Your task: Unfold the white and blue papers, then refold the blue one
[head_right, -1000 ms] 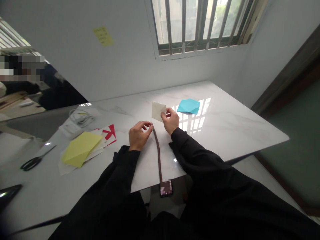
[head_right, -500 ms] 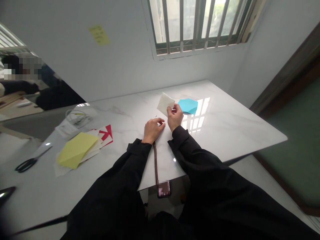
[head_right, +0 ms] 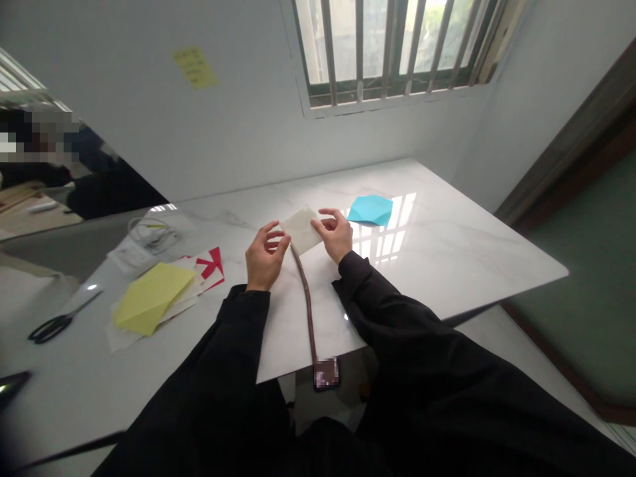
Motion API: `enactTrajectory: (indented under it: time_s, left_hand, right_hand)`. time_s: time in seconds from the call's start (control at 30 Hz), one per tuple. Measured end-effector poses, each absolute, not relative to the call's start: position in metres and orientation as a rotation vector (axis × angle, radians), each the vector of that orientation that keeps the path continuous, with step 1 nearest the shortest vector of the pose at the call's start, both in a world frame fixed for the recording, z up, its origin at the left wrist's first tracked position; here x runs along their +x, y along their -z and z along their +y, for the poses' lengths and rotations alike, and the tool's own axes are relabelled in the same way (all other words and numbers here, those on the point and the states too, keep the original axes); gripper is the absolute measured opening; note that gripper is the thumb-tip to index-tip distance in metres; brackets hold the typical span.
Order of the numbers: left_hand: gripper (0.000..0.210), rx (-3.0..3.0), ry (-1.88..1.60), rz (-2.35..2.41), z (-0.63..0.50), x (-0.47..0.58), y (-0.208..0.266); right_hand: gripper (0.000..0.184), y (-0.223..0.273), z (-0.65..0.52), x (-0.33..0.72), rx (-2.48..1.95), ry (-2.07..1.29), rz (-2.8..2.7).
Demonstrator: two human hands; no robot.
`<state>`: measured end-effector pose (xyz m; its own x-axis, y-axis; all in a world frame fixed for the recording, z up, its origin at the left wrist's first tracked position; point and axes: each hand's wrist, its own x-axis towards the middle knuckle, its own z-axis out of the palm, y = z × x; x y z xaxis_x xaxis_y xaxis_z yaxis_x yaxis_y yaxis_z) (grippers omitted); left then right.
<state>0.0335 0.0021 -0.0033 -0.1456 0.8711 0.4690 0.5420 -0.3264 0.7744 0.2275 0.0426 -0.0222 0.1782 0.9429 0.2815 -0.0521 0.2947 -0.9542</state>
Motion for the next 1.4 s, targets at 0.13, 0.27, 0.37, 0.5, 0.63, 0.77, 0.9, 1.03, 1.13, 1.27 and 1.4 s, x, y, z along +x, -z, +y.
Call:
enactTrajectory:
  time_s: [0.13,0.27,0.37,0.5,0.63,0.77,0.9,1.03,1.13,1.27,1.4]
  left_hand:
    - [0.063,1.629,-1.451,1.489,0.000,0.024,0.013]
    - [0.059,1.468,-1.554,1.393,0.004,0.023,0.014]
    - [0.056,1.401,-1.606,1.377,0.006,0.024,0.013]
    - [0.053,1.357,-1.638,1.386,0.006,0.025,0.012]
    - [0.053,1.355,-1.640,1.404,0.006,0.025,0.012]
    - [0.051,1.378,-1.651,1.407,0.007,0.025,0.013]
    - [0.051,1.384,-1.657,1.429,0.008,0.025,0.015]
    - [0.055,1.420,-1.664,1.471,0.010,0.023,0.021]
    - [0.053,1.454,-1.656,1.500,0.013,0.021,0.026]
    - [0.049,1.456,-1.633,1.507,0.016,0.017,0.030]
    - [0.070,1.470,-1.607,1.455,0.016,0.019,0.030]
  right_hand:
    - [0.050,0.024,0.040,0.221,-0.945,-0.984,-1.231]
    - [0.054,0.030,0.043,0.221,-0.935,-0.942,-1.306]
    - [0.074,0.034,0.044,0.221,-0.950,-0.896,-1.386]
    - [0.099,0.037,0.041,0.220,-0.946,-0.843,-1.544]
    - [0.074,0.037,0.040,0.219,-0.991,-0.784,-1.567]
    - [0.044,0.035,0.042,0.220,-1.004,-0.780,-1.502]
    - [0.033,0.034,0.042,0.219,-0.986,-0.828,-1.421]
    - [0.044,0.032,0.041,0.216,-0.944,-0.955,-1.314]
    - [0.053,0.029,0.040,0.215,-0.892,-1.057,-1.274]
    - [0.060,0.023,0.037,0.214,-0.835,-1.175,-1.292]
    - [0.066,0.019,0.033,0.211,-0.785,-1.269,-1.320]
